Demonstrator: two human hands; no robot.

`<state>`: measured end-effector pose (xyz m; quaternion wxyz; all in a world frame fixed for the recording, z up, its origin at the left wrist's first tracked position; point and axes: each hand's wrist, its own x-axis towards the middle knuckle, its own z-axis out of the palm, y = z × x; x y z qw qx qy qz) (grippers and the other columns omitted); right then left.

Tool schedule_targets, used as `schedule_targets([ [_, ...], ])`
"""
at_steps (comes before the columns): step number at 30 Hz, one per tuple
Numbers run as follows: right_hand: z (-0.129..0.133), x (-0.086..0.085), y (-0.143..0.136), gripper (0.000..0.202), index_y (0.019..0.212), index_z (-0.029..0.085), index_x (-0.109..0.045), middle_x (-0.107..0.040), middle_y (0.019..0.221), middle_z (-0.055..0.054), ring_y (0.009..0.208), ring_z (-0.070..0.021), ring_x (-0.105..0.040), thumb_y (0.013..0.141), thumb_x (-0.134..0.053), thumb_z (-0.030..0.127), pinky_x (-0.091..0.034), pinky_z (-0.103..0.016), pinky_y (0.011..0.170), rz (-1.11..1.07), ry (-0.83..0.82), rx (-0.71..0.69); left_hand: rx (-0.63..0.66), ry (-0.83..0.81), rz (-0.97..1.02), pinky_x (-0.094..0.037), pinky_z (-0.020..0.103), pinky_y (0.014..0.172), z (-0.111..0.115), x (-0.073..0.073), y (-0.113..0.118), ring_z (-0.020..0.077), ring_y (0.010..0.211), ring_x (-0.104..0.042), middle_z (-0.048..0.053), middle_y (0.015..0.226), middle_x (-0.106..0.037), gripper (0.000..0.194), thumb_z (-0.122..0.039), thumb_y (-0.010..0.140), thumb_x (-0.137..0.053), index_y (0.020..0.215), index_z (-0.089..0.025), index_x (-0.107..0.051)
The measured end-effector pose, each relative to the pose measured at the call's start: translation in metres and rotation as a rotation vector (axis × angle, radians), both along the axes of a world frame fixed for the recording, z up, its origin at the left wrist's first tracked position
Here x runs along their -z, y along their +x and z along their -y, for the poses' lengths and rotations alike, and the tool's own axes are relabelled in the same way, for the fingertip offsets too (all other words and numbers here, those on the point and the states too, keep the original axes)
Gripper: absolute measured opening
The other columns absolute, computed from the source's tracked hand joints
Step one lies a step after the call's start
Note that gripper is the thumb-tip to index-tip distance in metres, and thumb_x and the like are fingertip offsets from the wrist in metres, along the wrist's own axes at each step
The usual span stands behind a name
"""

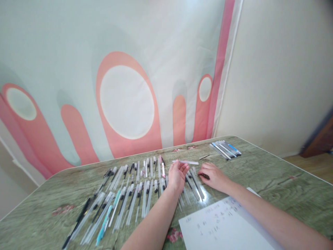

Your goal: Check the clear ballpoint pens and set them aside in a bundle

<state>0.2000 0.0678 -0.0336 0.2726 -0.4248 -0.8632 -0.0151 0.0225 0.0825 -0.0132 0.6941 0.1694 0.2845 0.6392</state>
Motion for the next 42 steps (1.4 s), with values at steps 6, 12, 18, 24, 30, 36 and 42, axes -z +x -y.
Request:
schedule_targets([
  [6, 0.001, -0.002, -0.002, 0.009, 0.078, 0.019, -0.062, -0.057, 0.075, -0.004, 0.078, -0.0175, -0.051, 0.076, -0.053, 0.016, -0.039, -0.031, 0.07, -0.001, -0.004, -0.006, -0.017, 0.013, -0.006, -0.05, 0.023, 0.059, 0.001, -0.001, -0.001, 0.0112, 0.059, -0.06, 0.003, 0.064, -0.058, 0.01, -0.02, 0.079, -0.053, 0.074, -0.015, -0.047],
  [12, 0.003, -0.002, -0.002, 0.01, 0.081, 0.018, -0.059, -0.058, 0.077, -0.005, 0.078, -0.0185, -0.051, 0.078, -0.05, 0.015, -0.041, -0.033, 0.071, -0.01, 0.025, -0.006, -0.029, 0.022, -0.017, -0.05, 0.024, 0.06, 0.0, 0.001, -0.001, 0.0112, 0.058, -0.06, 0.003, 0.062, -0.057, 0.011, -0.02, 0.079, -0.053, 0.073, -0.015, -0.046],
  [18, 0.002, -0.003, -0.006, 0.012, 0.089, 0.019, -0.054, -0.056, 0.082, -0.005, 0.071, -0.0157, -0.055, 0.081, -0.047, 0.017, -0.047, -0.03, 0.066, -0.369, -0.004, 0.08, -0.07, 0.014, -0.042, -0.05, 0.024, 0.059, 0.001, 0.0, 0.0, 0.0112, 0.057, -0.059, 0.002, 0.061, -0.056, 0.012, -0.02, 0.08, -0.052, 0.072, -0.016, -0.044],
  [24, 0.012, -0.02, -0.018, 0.011, 0.087, 0.021, -0.058, -0.056, 0.086, -0.006, 0.079, -0.0176, -0.056, 0.081, -0.049, 0.02, -0.049, -0.032, 0.069, -0.615, 0.103, 0.039, -0.108, 0.005, -0.084, -0.05, 0.025, 0.058, 0.001, 0.001, 0.001, 0.0118, 0.056, -0.06, 0.002, 0.061, -0.057, 0.013, -0.022, 0.08, -0.053, 0.073, -0.016, -0.044],
  [30, 0.017, -0.026, -0.02, 0.01, 0.083, 0.021, -0.059, -0.057, 0.083, -0.006, 0.08, -0.0183, -0.056, 0.08, -0.049, 0.019, -0.048, -0.033, 0.072, -0.617, 0.168, 0.028, -0.12, 0.011, -0.091, -0.05, 0.025, 0.059, 0.0, 0.003, 0.002, 0.0116, 0.056, -0.06, 0.002, 0.061, -0.057, 0.012, -0.022, 0.081, -0.05, 0.074, -0.016, -0.043],
  [36, 0.015, -0.021, -0.02, 0.011, 0.086, 0.021, -0.058, -0.057, 0.084, -0.007, 0.08, -0.0184, -0.056, 0.081, -0.048, 0.02, -0.049, -0.034, 0.071, -0.612, 0.149, 0.015, -0.115, 0.021, -0.087, -0.051, 0.025, 0.059, 0.002, 0.003, 0.002, 0.0116, 0.056, -0.06, 0.001, 0.061, -0.057, 0.011, -0.021, 0.081, -0.051, 0.074, -0.016, -0.043],
  [42, 0.014, -0.019, -0.019, 0.011, 0.087, 0.021, -0.058, -0.057, 0.084, -0.006, 0.08, -0.0184, -0.056, 0.08, -0.049, 0.019, -0.049, -0.033, 0.07, -0.627, 0.135, 0.018, -0.112, 0.024, -0.105, -0.05, 0.024, 0.059, 0.002, 0.002, 0.002, 0.0115, 0.056, -0.06, 0.003, 0.062, -0.058, 0.011, -0.021, 0.082, -0.049, 0.074, -0.016, -0.043],
])
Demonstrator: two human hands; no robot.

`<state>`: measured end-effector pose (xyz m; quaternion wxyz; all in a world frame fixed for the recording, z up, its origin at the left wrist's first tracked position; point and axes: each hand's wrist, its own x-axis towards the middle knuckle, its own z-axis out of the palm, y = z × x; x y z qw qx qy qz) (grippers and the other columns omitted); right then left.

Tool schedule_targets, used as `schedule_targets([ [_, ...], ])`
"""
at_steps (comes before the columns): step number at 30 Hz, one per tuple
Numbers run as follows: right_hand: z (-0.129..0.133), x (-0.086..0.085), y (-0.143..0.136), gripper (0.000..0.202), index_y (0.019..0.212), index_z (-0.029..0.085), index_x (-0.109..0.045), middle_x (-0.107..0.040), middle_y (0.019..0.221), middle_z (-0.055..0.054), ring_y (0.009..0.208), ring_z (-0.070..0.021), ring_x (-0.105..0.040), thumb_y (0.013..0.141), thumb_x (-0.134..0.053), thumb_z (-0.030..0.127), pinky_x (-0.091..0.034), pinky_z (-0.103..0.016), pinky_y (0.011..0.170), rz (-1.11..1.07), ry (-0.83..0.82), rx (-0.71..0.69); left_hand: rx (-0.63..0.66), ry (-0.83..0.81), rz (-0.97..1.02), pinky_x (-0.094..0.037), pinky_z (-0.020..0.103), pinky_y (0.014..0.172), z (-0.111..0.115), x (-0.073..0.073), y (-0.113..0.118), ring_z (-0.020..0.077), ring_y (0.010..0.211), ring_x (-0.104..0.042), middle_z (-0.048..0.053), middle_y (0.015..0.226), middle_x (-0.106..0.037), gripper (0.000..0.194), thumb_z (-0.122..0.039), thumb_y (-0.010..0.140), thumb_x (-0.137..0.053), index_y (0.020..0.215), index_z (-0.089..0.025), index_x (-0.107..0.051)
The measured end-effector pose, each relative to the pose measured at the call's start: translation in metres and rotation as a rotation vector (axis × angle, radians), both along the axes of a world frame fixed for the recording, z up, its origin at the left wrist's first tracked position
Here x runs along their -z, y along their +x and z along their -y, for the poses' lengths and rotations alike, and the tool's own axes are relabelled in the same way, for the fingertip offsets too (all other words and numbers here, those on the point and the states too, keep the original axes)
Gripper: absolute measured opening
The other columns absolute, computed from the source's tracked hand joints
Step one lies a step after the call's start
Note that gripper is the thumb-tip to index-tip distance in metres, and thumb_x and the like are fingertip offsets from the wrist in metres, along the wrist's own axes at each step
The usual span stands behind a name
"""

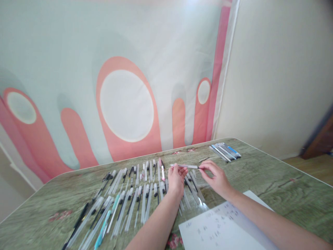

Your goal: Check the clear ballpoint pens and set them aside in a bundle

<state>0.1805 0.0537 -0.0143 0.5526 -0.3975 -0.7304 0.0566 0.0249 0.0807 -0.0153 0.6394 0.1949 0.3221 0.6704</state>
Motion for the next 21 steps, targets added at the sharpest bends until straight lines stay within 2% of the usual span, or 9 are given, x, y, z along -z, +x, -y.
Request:
schedule_targets([
  [21, -0.0004, -0.001, -0.0012, 0.008, 0.085, 0.019, -0.057, -0.057, 0.085, -0.006, 0.081, -0.0177, -0.057, 0.08, -0.051, 0.02, -0.049, -0.032, 0.072, -0.022, -0.038, -0.022, -0.001, 0.022, -0.066, -0.05, 0.024, 0.06, 0.0002, 0.0013, 0.0008, 0.0104, 0.057, -0.059, 0.005, 0.069, -0.061, 0.011, -0.023, 0.081, -0.051, 0.077, -0.016, -0.044],
])
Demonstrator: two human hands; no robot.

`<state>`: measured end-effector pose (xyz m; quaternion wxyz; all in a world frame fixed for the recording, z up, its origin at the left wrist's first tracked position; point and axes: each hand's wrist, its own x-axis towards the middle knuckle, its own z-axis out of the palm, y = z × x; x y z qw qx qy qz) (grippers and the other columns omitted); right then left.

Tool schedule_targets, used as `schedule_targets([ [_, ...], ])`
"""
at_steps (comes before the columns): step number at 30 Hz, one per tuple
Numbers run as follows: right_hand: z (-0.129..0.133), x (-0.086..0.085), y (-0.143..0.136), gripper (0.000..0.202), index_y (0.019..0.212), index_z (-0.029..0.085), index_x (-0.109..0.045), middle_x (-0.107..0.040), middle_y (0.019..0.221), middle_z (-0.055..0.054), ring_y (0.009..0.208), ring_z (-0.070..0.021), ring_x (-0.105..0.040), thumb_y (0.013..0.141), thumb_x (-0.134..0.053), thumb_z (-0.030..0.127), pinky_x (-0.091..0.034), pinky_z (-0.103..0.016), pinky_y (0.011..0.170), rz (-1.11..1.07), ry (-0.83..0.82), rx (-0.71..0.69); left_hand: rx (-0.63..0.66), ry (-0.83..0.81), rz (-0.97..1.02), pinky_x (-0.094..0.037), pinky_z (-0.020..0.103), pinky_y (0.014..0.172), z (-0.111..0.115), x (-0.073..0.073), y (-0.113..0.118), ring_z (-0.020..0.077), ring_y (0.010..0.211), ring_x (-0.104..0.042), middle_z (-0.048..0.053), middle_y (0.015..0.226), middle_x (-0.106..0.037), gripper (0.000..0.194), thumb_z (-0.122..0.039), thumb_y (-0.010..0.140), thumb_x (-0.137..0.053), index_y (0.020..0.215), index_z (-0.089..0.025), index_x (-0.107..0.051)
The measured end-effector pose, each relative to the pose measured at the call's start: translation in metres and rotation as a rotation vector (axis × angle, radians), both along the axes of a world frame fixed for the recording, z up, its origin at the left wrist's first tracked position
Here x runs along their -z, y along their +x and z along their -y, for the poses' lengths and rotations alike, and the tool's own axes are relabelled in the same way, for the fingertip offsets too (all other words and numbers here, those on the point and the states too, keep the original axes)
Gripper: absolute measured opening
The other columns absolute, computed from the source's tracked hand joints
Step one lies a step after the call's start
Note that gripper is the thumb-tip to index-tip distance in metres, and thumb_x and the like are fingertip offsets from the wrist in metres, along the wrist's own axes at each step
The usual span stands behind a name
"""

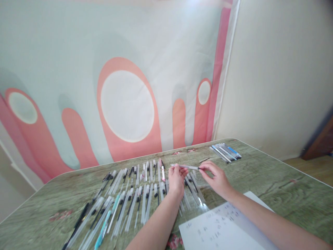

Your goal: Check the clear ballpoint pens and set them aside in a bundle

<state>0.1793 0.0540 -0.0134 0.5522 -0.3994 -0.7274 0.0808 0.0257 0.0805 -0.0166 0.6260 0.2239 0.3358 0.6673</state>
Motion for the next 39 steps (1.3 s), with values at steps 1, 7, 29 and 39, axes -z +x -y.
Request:
schedule_targets([
  [1, -0.0005, 0.0012, -0.0001, 0.008, 0.086, 0.019, -0.057, -0.057, 0.085, -0.006, 0.08, -0.0176, -0.057, 0.08, -0.051, 0.02, -0.05, -0.032, 0.072, -0.011, -0.004, 0.001, 0.002, 0.001, 0.001, -0.05, 0.025, 0.06, -0.0001, 0.0002, 0.0, 0.0104, 0.057, -0.059, 0.005, 0.069, -0.06, 0.011, -0.023, 0.081, -0.051, 0.077, -0.016, -0.044],
  [7, -0.001, 0.0054, 0.0009, 0.011, 0.092, 0.02, -0.055, -0.058, 0.088, -0.007, 0.079, -0.0174, -0.058, 0.081, -0.051, 0.023, -0.05, -0.032, 0.072, -0.012, -0.031, 0.021, 0.011, 0.018, -0.003, -0.049, 0.025, 0.062, 0.0001, 0.0013, -0.0001, 0.0105, 0.059, -0.059, 0.005, 0.07, -0.061, 0.013, -0.025, 0.08, -0.052, 0.079, -0.016, -0.043],
  [29, 0.0003, 0.0079, -0.0024, 0.02, 0.094, 0.02, -0.051, -0.058, 0.078, -0.003, 0.068, -0.0151, -0.059, 0.082, -0.049, 0.036, -0.05, -0.028, 0.063, -0.248, -0.38, -0.037, -0.005, 0.105, -0.109, -0.045, 0.026, 0.067, 0.0011, 0.0032, 0.0024, 0.0093, 0.062, -0.057, 0.005, 0.079, -0.063, 0.025, -0.038, 0.076, -0.055, 0.08, -0.018, -0.042],
  [39, -0.0032, 0.0108, -0.0042, 0.025, 0.091, 0.018, -0.054, -0.062, 0.073, -0.003, 0.065, -0.0156, -0.06, 0.08, -0.052, 0.04, -0.05, -0.028, 0.06, -0.36, -0.462, -0.124, -0.037, 0.075, -0.079, -0.045, 0.026, 0.067, -0.0008, 0.005, 0.0032, 0.0092, 0.061, -0.056, 0.006, 0.078, -0.063, 0.021, -0.035, 0.078, -0.054, 0.079, -0.017, -0.042],
])
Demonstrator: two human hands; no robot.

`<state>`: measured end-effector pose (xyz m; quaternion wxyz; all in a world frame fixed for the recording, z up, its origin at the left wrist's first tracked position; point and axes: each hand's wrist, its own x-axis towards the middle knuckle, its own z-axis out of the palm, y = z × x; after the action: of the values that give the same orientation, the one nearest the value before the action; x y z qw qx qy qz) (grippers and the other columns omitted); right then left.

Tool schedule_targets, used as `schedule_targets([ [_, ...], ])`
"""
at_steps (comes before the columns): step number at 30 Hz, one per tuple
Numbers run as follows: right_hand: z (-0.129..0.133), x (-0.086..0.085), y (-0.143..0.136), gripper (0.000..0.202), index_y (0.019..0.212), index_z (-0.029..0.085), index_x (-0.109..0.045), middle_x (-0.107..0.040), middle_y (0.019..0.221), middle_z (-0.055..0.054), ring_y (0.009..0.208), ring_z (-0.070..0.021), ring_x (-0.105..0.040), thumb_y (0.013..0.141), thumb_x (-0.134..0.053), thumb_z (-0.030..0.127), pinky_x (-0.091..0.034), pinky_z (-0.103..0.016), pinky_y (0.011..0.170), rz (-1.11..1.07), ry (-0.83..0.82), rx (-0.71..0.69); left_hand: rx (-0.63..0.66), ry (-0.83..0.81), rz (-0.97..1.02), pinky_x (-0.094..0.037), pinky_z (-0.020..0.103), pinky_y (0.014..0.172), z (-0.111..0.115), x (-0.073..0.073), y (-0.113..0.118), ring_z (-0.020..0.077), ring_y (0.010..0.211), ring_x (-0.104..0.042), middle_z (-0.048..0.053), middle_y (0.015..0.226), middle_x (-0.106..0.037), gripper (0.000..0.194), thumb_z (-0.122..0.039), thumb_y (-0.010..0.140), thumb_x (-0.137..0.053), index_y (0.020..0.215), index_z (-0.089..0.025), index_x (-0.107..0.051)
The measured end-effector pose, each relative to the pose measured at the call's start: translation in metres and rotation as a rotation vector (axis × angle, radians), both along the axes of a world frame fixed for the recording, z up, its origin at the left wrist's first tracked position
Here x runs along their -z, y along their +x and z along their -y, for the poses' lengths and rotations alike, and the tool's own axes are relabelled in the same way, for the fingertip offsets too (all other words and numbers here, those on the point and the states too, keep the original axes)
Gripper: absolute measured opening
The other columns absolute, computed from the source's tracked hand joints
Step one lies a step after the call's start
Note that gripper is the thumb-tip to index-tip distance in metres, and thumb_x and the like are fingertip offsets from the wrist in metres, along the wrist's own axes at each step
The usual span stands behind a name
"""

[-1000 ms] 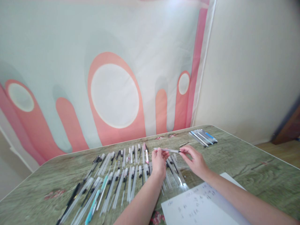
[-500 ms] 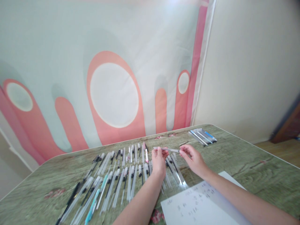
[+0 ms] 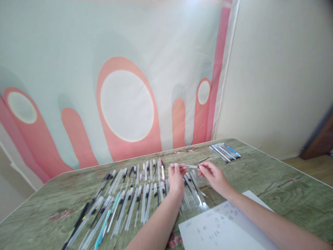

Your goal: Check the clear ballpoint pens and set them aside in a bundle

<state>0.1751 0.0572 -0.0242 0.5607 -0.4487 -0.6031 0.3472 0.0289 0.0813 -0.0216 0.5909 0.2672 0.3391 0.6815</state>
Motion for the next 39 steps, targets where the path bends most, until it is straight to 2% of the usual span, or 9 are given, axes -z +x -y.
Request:
schedule_targets([
  [9, -0.002, 0.0, 0.005, 0.031, 0.09, 0.017, -0.055, -0.065, 0.075, -0.005, 0.065, -0.0175, -0.061, 0.078, -0.051, 0.045, -0.05, -0.031, 0.061, 0.054, -0.021, 0.024, 0.029, 0.021, 0.029, -0.046, 0.027, 0.068, 0.001, -0.002, 0.0, 0.0092, 0.062, -0.057, 0.006, 0.079, -0.063, 0.02, -0.034, 0.078, -0.054, 0.081, -0.017, -0.042],
  [14, -0.001, -0.002, 0.008, 0.033, 0.072, 0.019, -0.054, -0.061, 0.064, -0.002, 0.058, -0.0154, -0.059, 0.084, -0.041, 0.046, -0.048, -0.028, 0.058, 0.197, -0.034, 0.02, 0.043, 0.051, -0.017, -0.046, 0.027, 0.069, 0.004, -0.001, 0.002, 0.0094, 0.064, -0.058, 0.006, 0.081, -0.063, 0.023, -0.037, 0.078, -0.055, 0.082, -0.017, -0.042],
  [18, -0.004, -0.001, 0.009, 0.045, 0.062, 0.018, -0.051, -0.055, 0.053, 0.0, 0.048, -0.013, -0.054, 0.085, -0.033, 0.051, -0.045, -0.026, 0.051, 0.168, -0.116, -0.029, 0.057, 0.056, -0.041, -0.046, 0.028, 0.07, 0.005, -0.003, 0.004, 0.0096, 0.064, -0.058, 0.006, 0.082, -0.063, 0.023, -0.036, 0.078, -0.055, 0.083, -0.017, -0.042],
  [21, -0.002, -0.006, 0.011, 0.045, 0.067, 0.017, -0.052, -0.056, 0.058, -0.001, 0.05, -0.013, -0.055, 0.086, -0.031, 0.052, -0.044, -0.025, 0.05, 0.16, -0.134, -0.073, 0.056, 0.051, -0.038, -0.046, 0.028, 0.07, 0.005, -0.006, 0.005, 0.0092, 0.064, -0.057, 0.006, 0.082, -0.063, 0.021, -0.034, 0.079, -0.053, 0.082, -0.017, -0.042],
  [24, 0.002, -0.012, 0.013, 0.032, 0.079, 0.019, -0.053, -0.056, 0.064, 0.001, 0.055, -0.0128, -0.054, 0.084, -0.041, 0.048, -0.043, -0.024, 0.053, 0.248, -0.029, -0.033, 0.056, 0.049, -0.026, -0.046, 0.027, 0.071, 0.006, -0.009, 0.004, 0.0086, 0.064, -0.057, 0.006, 0.082, -0.062, 0.019, -0.033, 0.08, -0.052, 0.082, -0.016, -0.042],
  [27, 0.003, -0.013, 0.013, 0.029, 0.075, 0.02, -0.052, -0.053, 0.058, 0.003, 0.053, -0.012, -0.052, 0.084, -0.042, 0.046, -0.041, -0.023, 0.053, 0.311, 0.027, -0.004, 0.064, 0.052, -0.02, -0.046, 0.028, 0.071, 0.007, -0.01, 0.005, 0.0085, 0.063, -0.057, 0.006, 0.081, -0.062, 0.02, -0.034, 0.079, -0.053, 0.082, -0.017, -0.043],
  [30, 0.0, -0.01, 0.014, 0.039, 0.064, 0.019, -0.049, -0.052, 0.052, 0.002, 0.05, -0.0116, -0.051, 0.086, -0.035, 0.048, -0.041, -0.024, 0.053, 0.289, -0.018, -0.03, 0.077, 0.057, -0.018, -0.046, 0.028, 0.071, 0.008, -0.01, 0.006, 0.0089, 0.064, -0.057, 0.005, 0.081, -0.062, 0.021, -0.035, 0.078, -0.054, 0.081, -0.017, -0.042],
  [33, -0.003, -0.007, 0.015, 0.043, 0.066, 0.018, -0.05, -0.053, 0.052, 0.002, 0.048, -0.0119, -0.051, 0.085, -0.032, 0.052, -0.041, -0.024, 0.05, 0.19, -0.108, -0.079, 0.08, 0.06, -0.018, -0.046, 0.028, 0.07, 0.007, -0.01, 0.006, 0.0092, 0.064, -0.057, 0.005, 0.081, -0.062, 0.022, -0.035, 0.078, -0.055, 0.08, -0.017, -0.042],
  [39, -0.001, -0.011, 0.016, 0.028, 0.078, 0.02, -0.05, -0.054, 0.063, 0.002, 0.054, -0.0114, -0.052, 0.082, -0.044, 0.047, -0.042, -0.022, 0.049, 0.18, -0.052, -0.08, 0.052, 0.051, -0.013, -0.046, 0.028, 0.071, 0.005, -0.01, 0.004, 0.0088, 0.064, -0.057, 0.005, 0.081, -0.062, 0.023, -0.036, 0.077, -0.054, 0.081, -0.017, -0.042],
])
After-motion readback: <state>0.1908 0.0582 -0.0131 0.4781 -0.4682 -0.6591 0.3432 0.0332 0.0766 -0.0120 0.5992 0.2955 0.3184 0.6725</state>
